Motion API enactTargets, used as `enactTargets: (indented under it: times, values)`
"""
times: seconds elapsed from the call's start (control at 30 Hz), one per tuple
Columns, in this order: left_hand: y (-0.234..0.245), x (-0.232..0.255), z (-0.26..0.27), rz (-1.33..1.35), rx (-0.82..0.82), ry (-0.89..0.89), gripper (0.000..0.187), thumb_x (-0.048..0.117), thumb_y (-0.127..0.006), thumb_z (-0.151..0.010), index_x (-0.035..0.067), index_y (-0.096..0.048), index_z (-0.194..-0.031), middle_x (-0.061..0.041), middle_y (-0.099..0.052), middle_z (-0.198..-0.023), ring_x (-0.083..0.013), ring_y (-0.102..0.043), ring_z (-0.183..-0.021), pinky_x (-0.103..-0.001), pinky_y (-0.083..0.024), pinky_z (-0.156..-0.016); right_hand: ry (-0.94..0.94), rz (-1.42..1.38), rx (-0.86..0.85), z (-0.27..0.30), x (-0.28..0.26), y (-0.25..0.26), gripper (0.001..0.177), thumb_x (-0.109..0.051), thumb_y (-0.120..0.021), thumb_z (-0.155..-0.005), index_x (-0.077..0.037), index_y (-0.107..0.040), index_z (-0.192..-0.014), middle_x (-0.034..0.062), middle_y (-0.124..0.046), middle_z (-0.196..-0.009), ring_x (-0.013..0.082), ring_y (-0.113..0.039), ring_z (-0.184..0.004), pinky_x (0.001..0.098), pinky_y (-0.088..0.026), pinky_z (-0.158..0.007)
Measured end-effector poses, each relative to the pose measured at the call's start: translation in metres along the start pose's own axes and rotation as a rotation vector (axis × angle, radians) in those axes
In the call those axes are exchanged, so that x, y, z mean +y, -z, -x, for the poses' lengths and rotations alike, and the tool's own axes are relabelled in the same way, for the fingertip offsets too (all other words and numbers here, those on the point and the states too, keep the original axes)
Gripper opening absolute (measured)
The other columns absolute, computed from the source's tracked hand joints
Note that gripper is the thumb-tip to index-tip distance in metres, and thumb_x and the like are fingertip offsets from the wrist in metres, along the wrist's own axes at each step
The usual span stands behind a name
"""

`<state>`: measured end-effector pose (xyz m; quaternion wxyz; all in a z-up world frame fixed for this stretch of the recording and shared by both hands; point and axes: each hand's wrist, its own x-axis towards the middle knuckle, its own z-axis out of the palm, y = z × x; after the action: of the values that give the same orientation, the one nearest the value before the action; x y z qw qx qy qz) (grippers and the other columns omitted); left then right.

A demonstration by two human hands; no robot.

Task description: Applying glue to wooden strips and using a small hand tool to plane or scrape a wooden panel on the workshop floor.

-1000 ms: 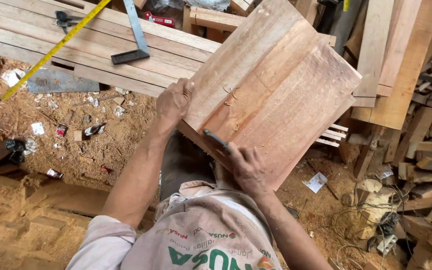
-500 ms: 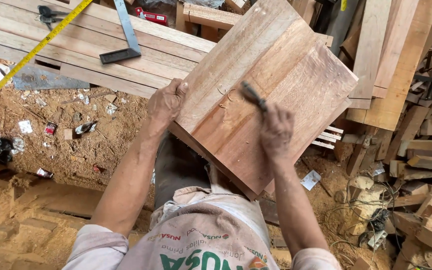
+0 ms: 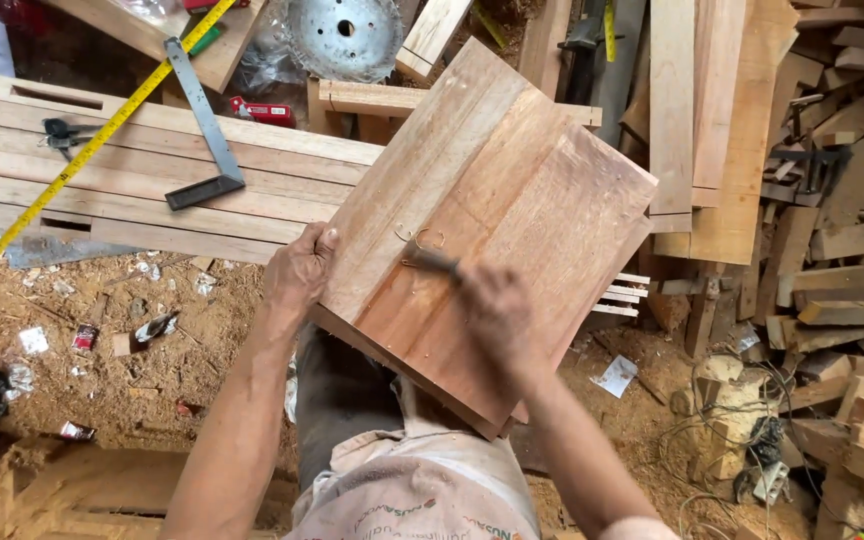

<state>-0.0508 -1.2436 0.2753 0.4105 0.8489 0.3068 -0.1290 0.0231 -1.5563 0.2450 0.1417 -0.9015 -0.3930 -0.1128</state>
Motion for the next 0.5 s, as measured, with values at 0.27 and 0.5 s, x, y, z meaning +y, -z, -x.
enactTargets:
  times: [0.27,0.5]
  values:
    - [0.010,0.015,0.005,-0.019,-0.008,0.005,0.043,0.056,-0.034,-0.106,0.027,-0.063,-0.123,-0.031,-0.071,-0.096,-0.0517,-0.067,-0.102,-0.061,-0.052,-0.091,-0.187,0.014,0.014,-0.022,0.024,-0.007,0.040,-0.007,-0.056,-0.085,-0.016,-0.065,-0.123,0.0091,-0.064,-0.108,0.0375,-0.062,-0.101,0.0499,-0.054,-0.075]
    - [0.002,0.007,0.005,-0.016,0.029,0.021,0.045,0.053,-0.036,-0.109,0.022,-0.066,-0.120,-0.032,-0.073,-0.095,-0.0508,-0.070,-0.098,-0.061,-0.054,-0.091,-0.021,-0.204,0.073,0.000,-0.090,0.054,0.020,-0.028,-0.063,-0.094,-0.022,-0.073,-0.110,0.0002,-0.071,-0.105,0.0254,-0.065,-0.100,0.0388,-0.051,-0.091]
